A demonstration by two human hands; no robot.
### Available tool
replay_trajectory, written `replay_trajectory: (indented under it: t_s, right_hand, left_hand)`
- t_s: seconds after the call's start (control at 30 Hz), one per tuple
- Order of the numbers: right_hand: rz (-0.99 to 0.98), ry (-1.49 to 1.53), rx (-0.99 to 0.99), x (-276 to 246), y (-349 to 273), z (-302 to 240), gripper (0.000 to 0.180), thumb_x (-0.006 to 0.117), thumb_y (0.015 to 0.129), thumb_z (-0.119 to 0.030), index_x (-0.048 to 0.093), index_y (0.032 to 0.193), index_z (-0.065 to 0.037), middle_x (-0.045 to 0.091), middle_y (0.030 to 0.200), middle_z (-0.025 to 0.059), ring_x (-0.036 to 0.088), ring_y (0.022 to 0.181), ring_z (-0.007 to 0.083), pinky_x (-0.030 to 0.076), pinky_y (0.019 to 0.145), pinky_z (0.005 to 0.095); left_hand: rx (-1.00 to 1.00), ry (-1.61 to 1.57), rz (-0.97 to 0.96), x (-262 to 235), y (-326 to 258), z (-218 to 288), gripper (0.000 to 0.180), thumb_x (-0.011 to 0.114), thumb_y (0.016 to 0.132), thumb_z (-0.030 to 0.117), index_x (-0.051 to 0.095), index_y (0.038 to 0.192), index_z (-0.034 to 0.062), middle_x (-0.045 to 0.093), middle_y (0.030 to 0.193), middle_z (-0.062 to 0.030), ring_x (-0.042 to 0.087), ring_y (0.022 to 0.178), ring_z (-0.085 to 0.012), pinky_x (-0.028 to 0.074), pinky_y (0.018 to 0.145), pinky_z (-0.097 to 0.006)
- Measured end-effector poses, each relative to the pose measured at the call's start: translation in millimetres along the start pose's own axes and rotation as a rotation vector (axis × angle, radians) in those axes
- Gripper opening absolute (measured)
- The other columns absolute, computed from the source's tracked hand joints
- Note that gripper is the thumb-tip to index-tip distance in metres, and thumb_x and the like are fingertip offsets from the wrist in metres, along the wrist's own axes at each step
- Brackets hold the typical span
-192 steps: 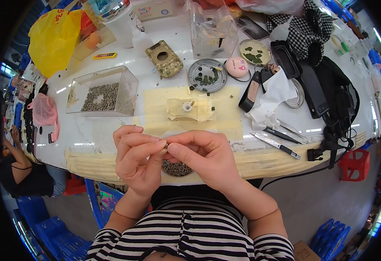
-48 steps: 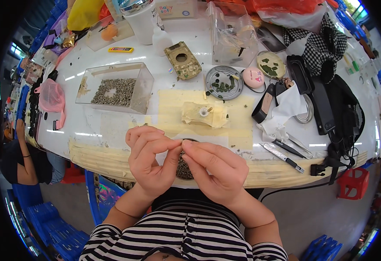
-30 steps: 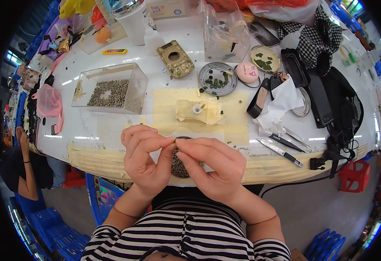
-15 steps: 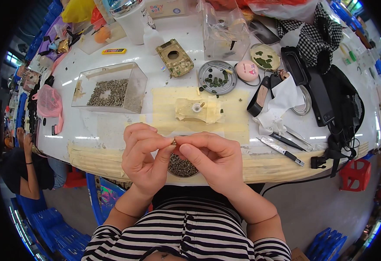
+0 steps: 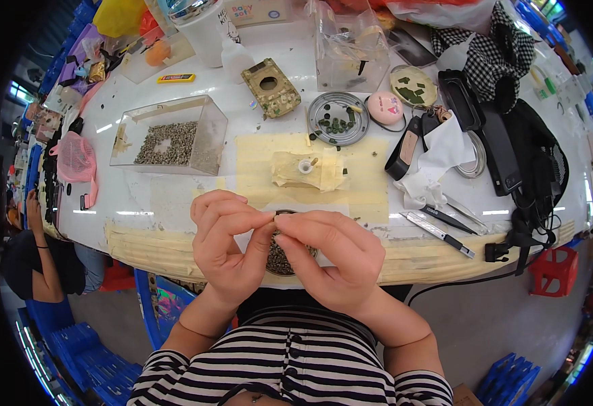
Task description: Manually picking and placing small metallic components onto an assembly base at a workbench.
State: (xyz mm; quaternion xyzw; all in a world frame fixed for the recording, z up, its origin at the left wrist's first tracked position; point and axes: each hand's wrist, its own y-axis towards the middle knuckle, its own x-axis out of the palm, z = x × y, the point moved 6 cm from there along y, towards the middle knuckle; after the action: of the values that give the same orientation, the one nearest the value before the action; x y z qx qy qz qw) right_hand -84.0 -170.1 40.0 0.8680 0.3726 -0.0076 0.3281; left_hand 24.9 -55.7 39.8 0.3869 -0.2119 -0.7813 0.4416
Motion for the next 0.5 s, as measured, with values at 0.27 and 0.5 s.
replay_trajectory:
  t_s: [0.27,0.5]
  right_hand:
    - [-0.029,0.177,0.174,5.1,-3.3,13.2,0.024,0.075,0.082,0.004,0.074,0.106,0.001,0.073,0.093,0.0115,0.070,0.079,0.0174,0.054,0.071,0.0266]
    - [-0.015,0.499,0.483,10.1,-11.6,25.2,0.020,0.074,0.085,0.002,0.074,0.105,0.002,0.073,0.092,0.0094,0.069,0.081,0.0136,0.055,0.072,0.0256]
  left_hand:
    - [-0.023,-0.130,0.000,-0.9,-1.2,-5.6,0.020,0.082,0.073,0.007,0.075,0.092,0.0126,0.065,0.084,0.0015,0.057,0.087,-0.0205,0.034,0.083,-0.034]
    - [0.042,-0.075,-0.024,0.2,0.2,1.0,0.021,0.082,0.074,0.009,0.076,0.094,0.0147,0.066,0.086,0.0038,0.057,0.088,-0.0201,0.033,0.085,-0.035]
